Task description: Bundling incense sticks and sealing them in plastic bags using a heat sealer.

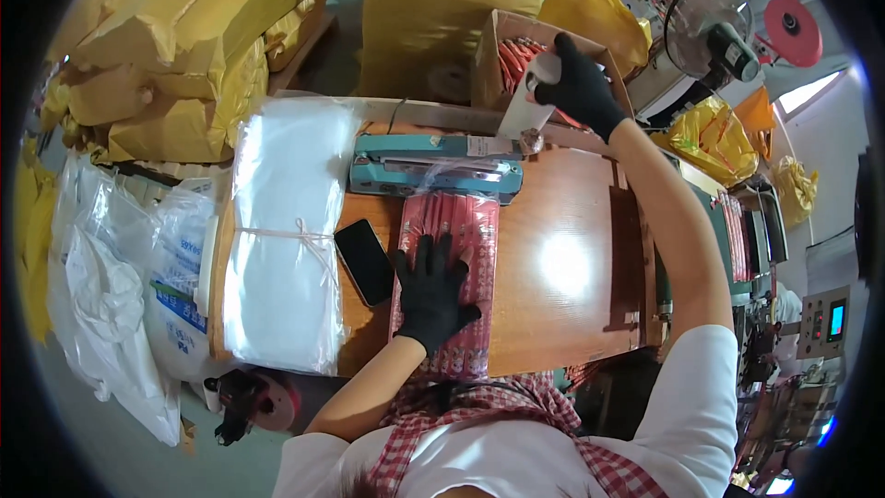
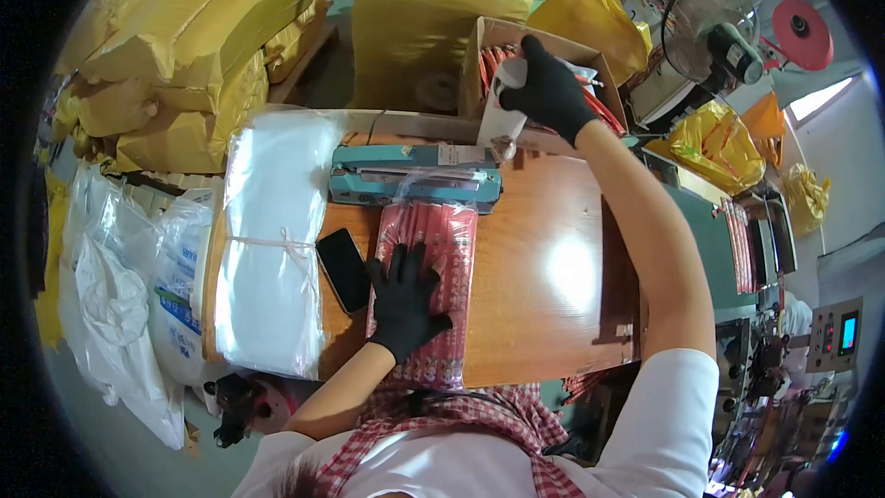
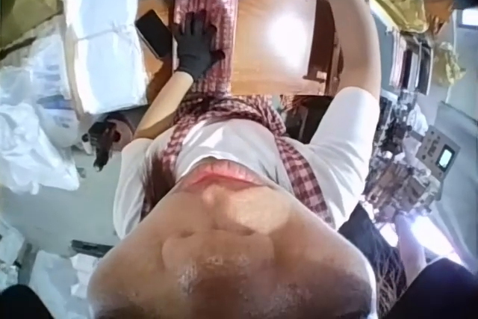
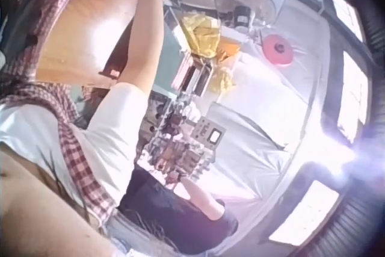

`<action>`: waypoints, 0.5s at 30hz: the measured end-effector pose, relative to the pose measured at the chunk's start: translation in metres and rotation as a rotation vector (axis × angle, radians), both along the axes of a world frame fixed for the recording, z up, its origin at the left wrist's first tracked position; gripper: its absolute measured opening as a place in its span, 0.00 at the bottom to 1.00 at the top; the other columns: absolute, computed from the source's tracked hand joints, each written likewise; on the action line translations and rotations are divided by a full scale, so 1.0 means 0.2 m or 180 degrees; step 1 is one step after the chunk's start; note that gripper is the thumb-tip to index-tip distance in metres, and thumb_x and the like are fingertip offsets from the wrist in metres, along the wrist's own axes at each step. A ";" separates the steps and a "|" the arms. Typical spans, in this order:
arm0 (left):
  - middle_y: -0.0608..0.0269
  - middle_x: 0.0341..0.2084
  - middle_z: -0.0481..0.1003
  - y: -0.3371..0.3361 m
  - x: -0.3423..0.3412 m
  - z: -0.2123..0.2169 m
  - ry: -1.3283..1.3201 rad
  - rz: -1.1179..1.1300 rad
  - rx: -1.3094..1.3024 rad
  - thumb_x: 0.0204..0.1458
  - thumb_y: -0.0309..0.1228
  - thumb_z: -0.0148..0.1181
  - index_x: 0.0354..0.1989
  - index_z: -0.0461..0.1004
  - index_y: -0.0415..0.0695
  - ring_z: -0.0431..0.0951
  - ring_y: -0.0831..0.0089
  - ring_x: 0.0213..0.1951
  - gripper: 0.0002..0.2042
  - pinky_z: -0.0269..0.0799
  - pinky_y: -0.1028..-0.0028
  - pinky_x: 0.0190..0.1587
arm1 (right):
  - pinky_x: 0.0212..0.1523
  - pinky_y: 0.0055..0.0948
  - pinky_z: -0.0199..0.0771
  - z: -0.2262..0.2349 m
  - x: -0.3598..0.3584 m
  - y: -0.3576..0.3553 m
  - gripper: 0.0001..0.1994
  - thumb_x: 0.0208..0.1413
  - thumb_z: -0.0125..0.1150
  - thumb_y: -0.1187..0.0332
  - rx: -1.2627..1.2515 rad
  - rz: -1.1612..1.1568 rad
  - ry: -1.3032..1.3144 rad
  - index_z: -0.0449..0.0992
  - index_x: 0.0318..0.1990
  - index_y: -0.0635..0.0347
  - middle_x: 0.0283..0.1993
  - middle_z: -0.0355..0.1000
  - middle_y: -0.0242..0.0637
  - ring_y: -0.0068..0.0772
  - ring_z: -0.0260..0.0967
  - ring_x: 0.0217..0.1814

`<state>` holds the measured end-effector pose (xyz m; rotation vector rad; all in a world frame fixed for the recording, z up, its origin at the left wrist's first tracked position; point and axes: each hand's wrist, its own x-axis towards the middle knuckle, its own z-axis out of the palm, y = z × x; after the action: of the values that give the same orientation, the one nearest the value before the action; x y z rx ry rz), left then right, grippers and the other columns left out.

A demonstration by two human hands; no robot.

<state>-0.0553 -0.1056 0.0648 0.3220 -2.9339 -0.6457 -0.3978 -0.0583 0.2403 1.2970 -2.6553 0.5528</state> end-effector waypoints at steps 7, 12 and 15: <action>0.51 0.67 0.52 -0.03 0.04 -0.05 0.0336 0.0120 0.0060 0.36 0.55 0.70 0.64 0.63 0.53 0.47 0.45 0.69 0.44 0.32 0.30 0.64 | 0.42 0.41 0.73 0.49 0.07 -0.43 0.29 0.40 0.70 0.59 -0.1375 0.1076 -0.0103 0.69 0.51 0.63 0.41 0.74 0.55 0.55 0.74 0.43; 0.51 0.65 0.54 -0.01 0.00 -0.06 0.0575 0.0109 0.0291 0.33 0.51 0.74 0.63 0.64 0.52 0.49 0.44 0.68 0.44 0.34 0.30 0.64 | 0.48 0.45 0.74 0.22 -0.13 -0.70 0.35 0.38 0.73 0.52 -0.0720 0.0141 0.0287 0.64 0.52 0.58 0.44 0.75 0.55 0.58 0.74 0.49; 0.51 0.65 0.56 -0.01 -0.01 -0.06 0.0473 0.0073 0.0411 0.33 0.52 0.73 0.62 0.66 0.52 0.51 0.44 0.67 0.43 0.37 0.32 0.64 | 0.50 0.48 0.73 -0.09 -0.23 -0.82 0.33 0.40 0.70 0.52 -0.0671 -0.0299 0.0335 0.63 0.53 0.56 0.50 0.73 0.53 0.57 0.72 0.53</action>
<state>-0.0571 -0.1075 0.0529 0.3057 -2.7503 -0.8206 -0.4447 -0.2220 0.2227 1.1047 -2.4799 0.7084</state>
